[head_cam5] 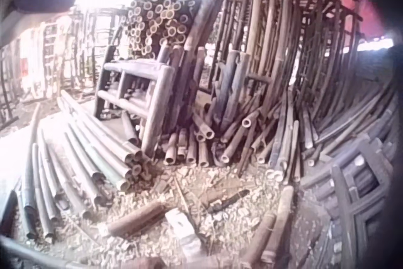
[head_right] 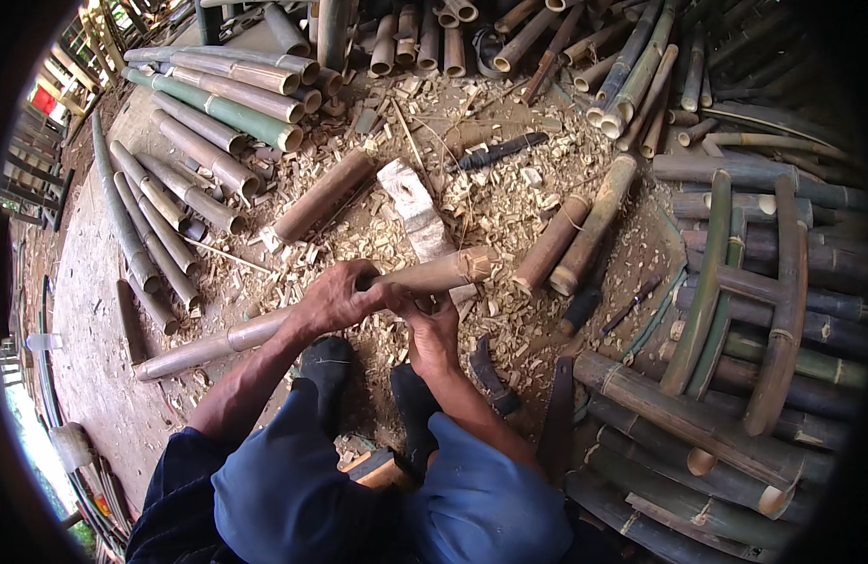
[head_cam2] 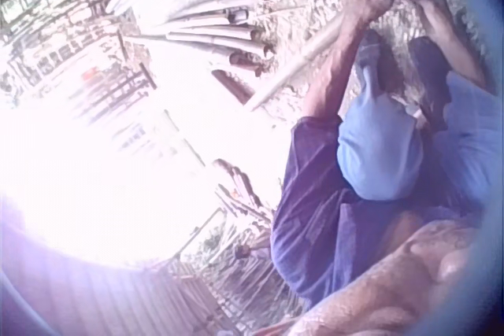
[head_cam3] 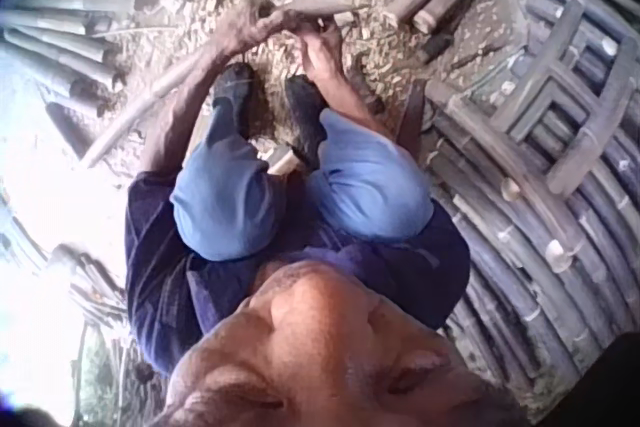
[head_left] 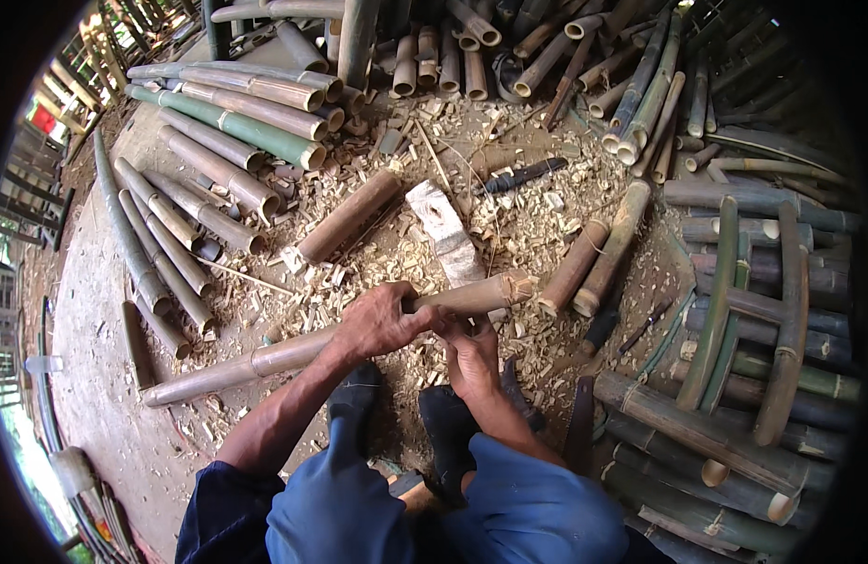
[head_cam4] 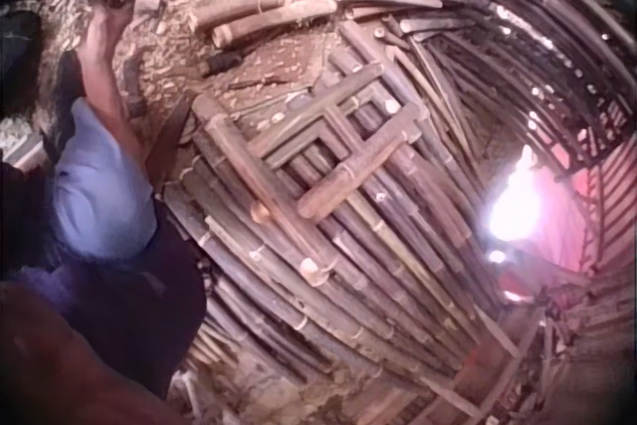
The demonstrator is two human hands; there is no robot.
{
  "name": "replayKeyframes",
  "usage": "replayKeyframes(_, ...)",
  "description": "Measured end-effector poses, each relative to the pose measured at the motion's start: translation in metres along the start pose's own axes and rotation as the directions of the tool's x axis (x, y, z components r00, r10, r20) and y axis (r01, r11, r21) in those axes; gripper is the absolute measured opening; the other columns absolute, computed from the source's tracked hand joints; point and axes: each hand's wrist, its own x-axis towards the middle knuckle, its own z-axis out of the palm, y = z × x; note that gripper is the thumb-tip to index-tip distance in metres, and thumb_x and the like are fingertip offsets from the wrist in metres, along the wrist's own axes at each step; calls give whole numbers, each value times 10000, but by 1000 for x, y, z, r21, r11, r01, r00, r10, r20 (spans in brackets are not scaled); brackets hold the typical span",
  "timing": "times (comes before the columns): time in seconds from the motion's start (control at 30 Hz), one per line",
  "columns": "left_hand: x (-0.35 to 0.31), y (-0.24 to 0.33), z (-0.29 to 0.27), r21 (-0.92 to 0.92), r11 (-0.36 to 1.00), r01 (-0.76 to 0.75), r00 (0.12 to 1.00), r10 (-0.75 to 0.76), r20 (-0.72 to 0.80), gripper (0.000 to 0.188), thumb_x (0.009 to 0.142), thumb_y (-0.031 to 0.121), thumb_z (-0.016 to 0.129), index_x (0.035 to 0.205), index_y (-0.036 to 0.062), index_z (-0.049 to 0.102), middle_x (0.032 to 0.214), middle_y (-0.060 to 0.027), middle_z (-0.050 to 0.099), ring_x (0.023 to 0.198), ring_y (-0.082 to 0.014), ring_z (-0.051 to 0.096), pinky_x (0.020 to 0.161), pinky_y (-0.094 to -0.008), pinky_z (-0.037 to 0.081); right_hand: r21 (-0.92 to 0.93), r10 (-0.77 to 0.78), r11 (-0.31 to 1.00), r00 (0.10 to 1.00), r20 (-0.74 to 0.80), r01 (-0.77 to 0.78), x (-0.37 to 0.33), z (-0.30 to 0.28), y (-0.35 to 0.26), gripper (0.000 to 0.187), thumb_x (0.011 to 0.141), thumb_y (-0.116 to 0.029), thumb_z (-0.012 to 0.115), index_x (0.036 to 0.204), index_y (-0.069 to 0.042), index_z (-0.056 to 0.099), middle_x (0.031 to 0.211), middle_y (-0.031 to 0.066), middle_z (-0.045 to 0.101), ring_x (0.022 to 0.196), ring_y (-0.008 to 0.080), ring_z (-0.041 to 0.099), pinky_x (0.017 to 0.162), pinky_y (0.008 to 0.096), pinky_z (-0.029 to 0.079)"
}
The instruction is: The person whittles and shapes bamboo poles using a knife, including cutting notches and scraping the surface, while sitting on a ground covered in wood shavings.
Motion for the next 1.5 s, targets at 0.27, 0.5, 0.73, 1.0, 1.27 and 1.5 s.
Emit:
replayKeyframes(0.27, 4, 16, 11, 93, 988, 126, 992, -126, -1, 829, 764, 782, 642, 1057, 12, 735, 949, -213, 744, 951, -381, 728, 867, -488, 541, -23, 7, 1000, 1000, -24, -8, 0, -13, 1, 408, 874, 68, 783, 1236, -25, 621, 1172, 85, 684, 1098, 180, 674, 984, 344, 589)
replayKeyframes(0.5, 26, -14, -23, -135, 980, 148, 988, -142, 53, 744, 792, 738, 717, 1030, 36, 785, 856, -153, 768, 784, -255, 735, 719, -414, 594, -978, -74, -40, 975, 209, 206, 32, -62, -50, 822, 860, -473, 826, 1453, -8, 498, 1373, 177, 600, 1295, 328, 549, 1061, 528, 474)
replayKeyframes(0.73, 56, 51, -78, -557, 831, -11, 998, 47, 50, 656, 890, 417, 782, 1343, -26, 612, 1079, -141, 691, 953, -188, 671, 791, -321, 559, -822, -114, -568, 985, 128, 41, 78, -74, -19, 1024, 691, -547, 887, 1442, -14, 438, 1343, 224, 570, 1234, 364, 526, 1055, 582, 379)
replayKeyframes(1.0, 110, 18, 44, 378, 918, 118, 980, -46, -194, 863, 878, 826, 513, 1167, 45, 740, 1042, -235, 755, 1057, -355, 724, 955, -484, 533, -908, -333, -320, 865, 374, 270, -5, -42, 65, 1011, 763, -463, 864, 1462, 98, 396, 1339, 297, 531, 1202, 484, 523, 997, 635, 407)
replayKeyframes(1.27, 134, 2, 62, 504, 846, 175, 958, -27, -287, 951, 849, 842, 434, 1361, 76, 665, 1179, -304, 717, 1208, -451, 651, 1079, -512, 444, -983, -413, 170, 900, -140, -74, -215, -176, -60, 348, 951, -251, 656, 1180, 10, 644, 1112, 237, 666, 1043, 425, 656, 894, 500, 528)
replayKeyframes(1.5, 119, 1, 53, 413, 909, 53, 962, 64, -266, 964, 868, 825, 498, 1298, -18, 686, 1272, -291, 687, 1148, -448, 674, 1030, -508, 493, -660, -631, 108, 461, -623, -743, -472, -311, -71, 535, 794, -207, 773, 1231, 29, 573, 1152, 240, 630, 1120, 446, 597, 956, 527, 473)
